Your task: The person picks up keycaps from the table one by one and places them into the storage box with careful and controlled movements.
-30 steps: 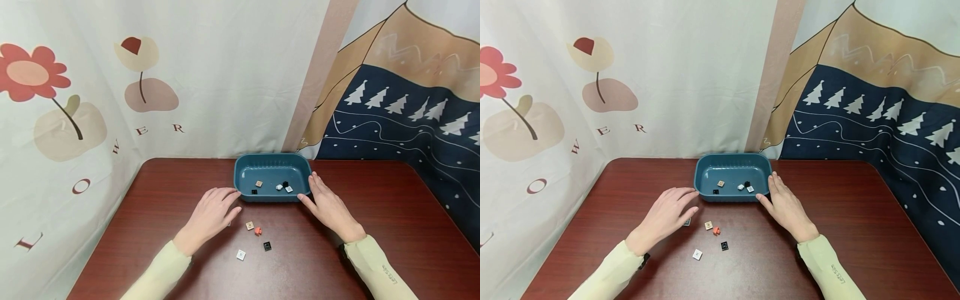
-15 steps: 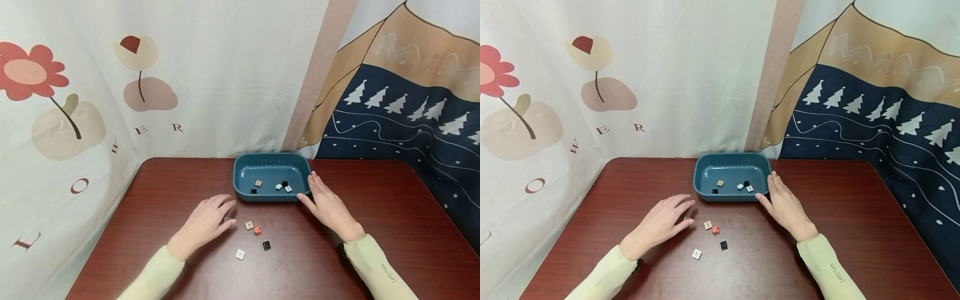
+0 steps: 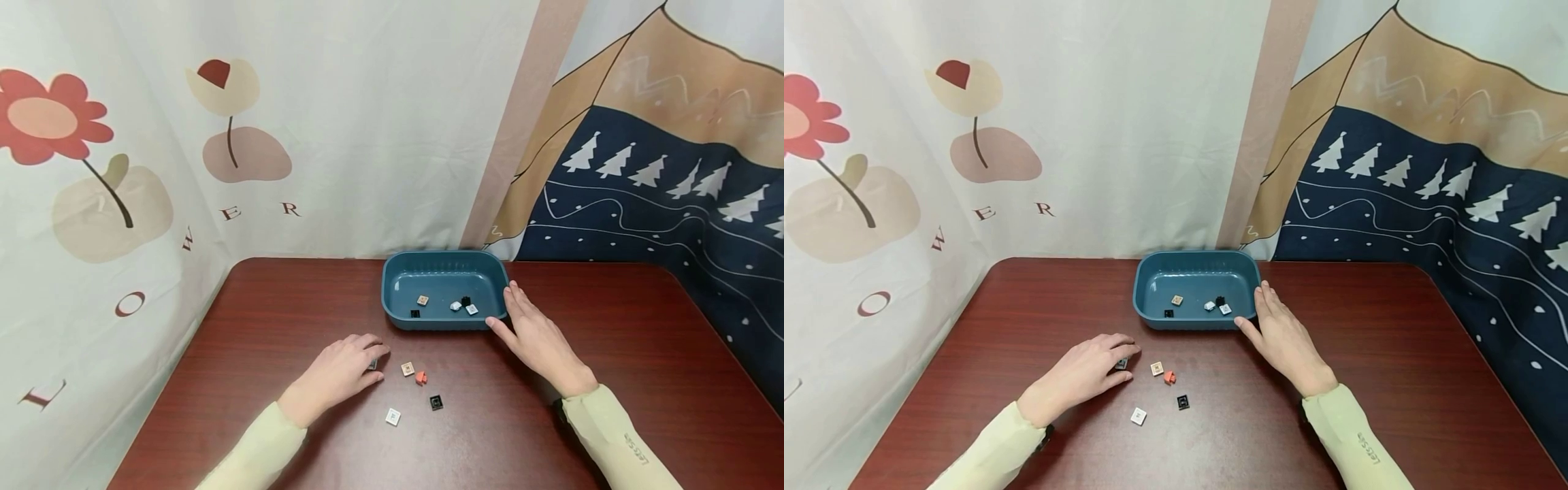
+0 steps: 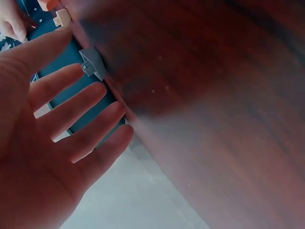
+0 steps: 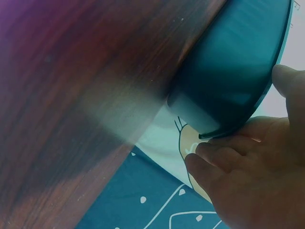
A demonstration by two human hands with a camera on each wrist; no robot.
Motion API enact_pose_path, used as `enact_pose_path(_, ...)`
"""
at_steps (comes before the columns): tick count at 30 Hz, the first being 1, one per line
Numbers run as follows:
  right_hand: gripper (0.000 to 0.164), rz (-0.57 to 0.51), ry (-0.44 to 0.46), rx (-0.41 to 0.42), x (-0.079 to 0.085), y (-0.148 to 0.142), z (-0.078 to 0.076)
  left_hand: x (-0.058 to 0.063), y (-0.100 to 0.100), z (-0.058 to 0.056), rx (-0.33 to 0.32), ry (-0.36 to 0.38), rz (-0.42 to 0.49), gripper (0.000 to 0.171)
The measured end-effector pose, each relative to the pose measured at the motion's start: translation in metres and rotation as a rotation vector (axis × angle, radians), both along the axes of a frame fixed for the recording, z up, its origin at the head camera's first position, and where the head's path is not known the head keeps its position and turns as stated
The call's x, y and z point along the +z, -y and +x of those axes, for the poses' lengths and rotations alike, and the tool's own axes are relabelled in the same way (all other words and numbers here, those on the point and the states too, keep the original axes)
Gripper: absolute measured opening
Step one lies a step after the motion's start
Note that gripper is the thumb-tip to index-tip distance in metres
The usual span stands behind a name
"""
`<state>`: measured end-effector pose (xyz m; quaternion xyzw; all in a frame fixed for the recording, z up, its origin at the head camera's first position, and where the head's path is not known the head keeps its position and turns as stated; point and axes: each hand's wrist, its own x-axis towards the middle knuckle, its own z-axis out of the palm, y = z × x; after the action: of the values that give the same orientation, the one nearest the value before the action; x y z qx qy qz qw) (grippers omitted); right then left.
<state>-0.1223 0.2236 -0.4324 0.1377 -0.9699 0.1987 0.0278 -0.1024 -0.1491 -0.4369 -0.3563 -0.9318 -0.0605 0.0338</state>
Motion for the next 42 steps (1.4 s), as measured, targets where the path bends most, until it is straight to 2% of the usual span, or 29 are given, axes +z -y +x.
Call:
enact_pose_path(4,0.084,0.000,-0.004,0.003,0.0006,-0.0002,0.0001,-0.0017,-0.0006,0.0008,-0.016,0.004,-0.013,0.035)
enact_pose_path(14,0.083,-0.003,-0.010,0.004,0.0003,0.0001,0.0002,-0.0027,-0.0007,0.0009,-0.057,-0.051,0.025,0.020)
enact_pose_path(21,0.084,0.000,-0.014,0.002,-0.0002,0.0006,-0.0004,-0.0026,0.0010,0.0007,-0.086,-0.062,0.070,0.019)
enact_pose_path(33,0.083,-0.004,-0.013,0.005,-0.0010,0.0006,-0.0004,-0.0016,0.0006,0.0026,-0.059,-0.053,0.076,0.014)
enact_pose_path(42,0.084,-0.010,-0.005,0.001,-0.0014,0.0006,-0.0007,-0.0029,0.0008,0.0038,-0.049,-0.076,0.086,0.008)
